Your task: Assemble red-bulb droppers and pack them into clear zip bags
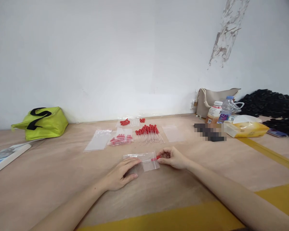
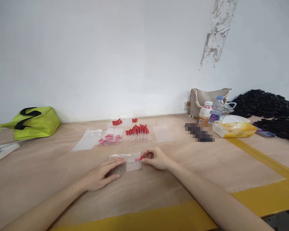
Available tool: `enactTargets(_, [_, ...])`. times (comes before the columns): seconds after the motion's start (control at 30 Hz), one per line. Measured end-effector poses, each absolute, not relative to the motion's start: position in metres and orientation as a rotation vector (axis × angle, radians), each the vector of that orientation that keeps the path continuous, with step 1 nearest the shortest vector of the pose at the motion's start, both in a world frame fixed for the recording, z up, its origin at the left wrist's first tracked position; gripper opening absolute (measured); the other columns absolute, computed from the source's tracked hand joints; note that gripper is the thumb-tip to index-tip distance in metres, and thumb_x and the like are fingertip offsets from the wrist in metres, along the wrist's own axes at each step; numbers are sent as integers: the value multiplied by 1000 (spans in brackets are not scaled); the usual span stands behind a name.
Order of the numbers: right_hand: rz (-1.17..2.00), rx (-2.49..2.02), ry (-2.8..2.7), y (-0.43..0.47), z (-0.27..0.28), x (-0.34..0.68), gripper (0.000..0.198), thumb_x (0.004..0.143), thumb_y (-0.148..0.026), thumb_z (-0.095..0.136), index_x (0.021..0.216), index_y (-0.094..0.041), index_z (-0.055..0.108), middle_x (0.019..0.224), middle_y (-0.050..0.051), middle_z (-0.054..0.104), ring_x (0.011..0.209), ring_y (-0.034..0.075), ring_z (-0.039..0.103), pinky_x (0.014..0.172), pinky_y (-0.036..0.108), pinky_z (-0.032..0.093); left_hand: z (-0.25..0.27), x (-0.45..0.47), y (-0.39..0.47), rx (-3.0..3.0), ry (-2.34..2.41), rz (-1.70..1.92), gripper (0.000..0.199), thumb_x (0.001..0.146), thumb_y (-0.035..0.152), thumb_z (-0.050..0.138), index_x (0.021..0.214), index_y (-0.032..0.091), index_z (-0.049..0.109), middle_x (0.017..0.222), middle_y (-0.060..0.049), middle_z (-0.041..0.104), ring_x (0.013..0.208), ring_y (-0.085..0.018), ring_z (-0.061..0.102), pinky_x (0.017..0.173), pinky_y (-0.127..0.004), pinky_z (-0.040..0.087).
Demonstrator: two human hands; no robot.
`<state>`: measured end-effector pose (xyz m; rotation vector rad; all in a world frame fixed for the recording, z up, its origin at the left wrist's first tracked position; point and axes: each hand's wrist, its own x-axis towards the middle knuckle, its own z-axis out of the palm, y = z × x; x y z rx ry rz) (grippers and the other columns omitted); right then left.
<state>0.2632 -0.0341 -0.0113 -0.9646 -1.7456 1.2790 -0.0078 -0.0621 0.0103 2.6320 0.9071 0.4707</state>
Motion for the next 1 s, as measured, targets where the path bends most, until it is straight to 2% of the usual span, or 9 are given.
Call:
enactTargets(0.13, [1297,-879,-1753,-38,-8,258,31,63,-40,67,77,-15,56,68,-1,59,57,8,52,54,21,40,12,-7,-62,2633,909,435,48,86,33,45,132,26,32,132,-6,42,120,-22,37,99,-42,31])
enactTargets(0.23, [1545,-743,-1701,-42,-7,255,32,67,-42,65,81,-18,48,64,-2,59,55,10,56,54,24,44,12,-7,-63,2629,927,418,50,86,33,45,133,26,29,133,-6,40,121,-22,36,99,-42,31])
enactTargets(0.33, [1642,-659,-1656,-45,-8,252,31,69,-40,63,83,-18,46,72,-1,60,66,12,60,65,28,46,12,-7,-64,2619,924,420,49,86,33,45,133,26,30,133,-5,42,121,-23,37,99,-42,31])
enactTargets(0.43, [1546,-700,-1656,-43,-9,253,28,68,-37,65,80,-16,50,78,0,62,73,10,59,71,25,44,14,-8,-64,2591,918,457,49,86,33,46,132,27,32,133,-5,41,120,-23,38,98,-42,32])
enactTargets(0.6, [1533,-824,-1658,-29,-14,264,29,60,-35,71,77,-14,61,76,3,67,67,11,59,67,26,46,14,-12,-60,2550,917,522,46,82,35,52,126,25,42,126,-6,48,116,-23,42,97,-41,35])
enactTargets(0.77, [1385,-882,-1791,-24,-18,273,29,61,-36,69,82,-17,68,81,3,68,70,13,60,69,27,46,12,-15,-58,2503,932,558,36,84,33,49,119,25,50,122,-5,52,113,-21,45,95,-39,37])
enactTargets(0.87, [1301,-911,-1851,-27,-17,269,27,61,-35,69,79,-15,69,75,3,67,63,11,57,61,23,44,10,-14,-58,2511,929,530,33,85,32,47,117,25,53,123,-5,51,112,-20,47,94,-38,38])
enactTargets(1.0, [1322,-974,-1796,-35,-15,258,27,55,-33,73,70,-13,64,55,-2,59,46,6,46,44,18,35,9,-12,-58,2557,914,509,34,85,30,47,118,25,52,123,-5,52,112,-20,47,95,-37,37])
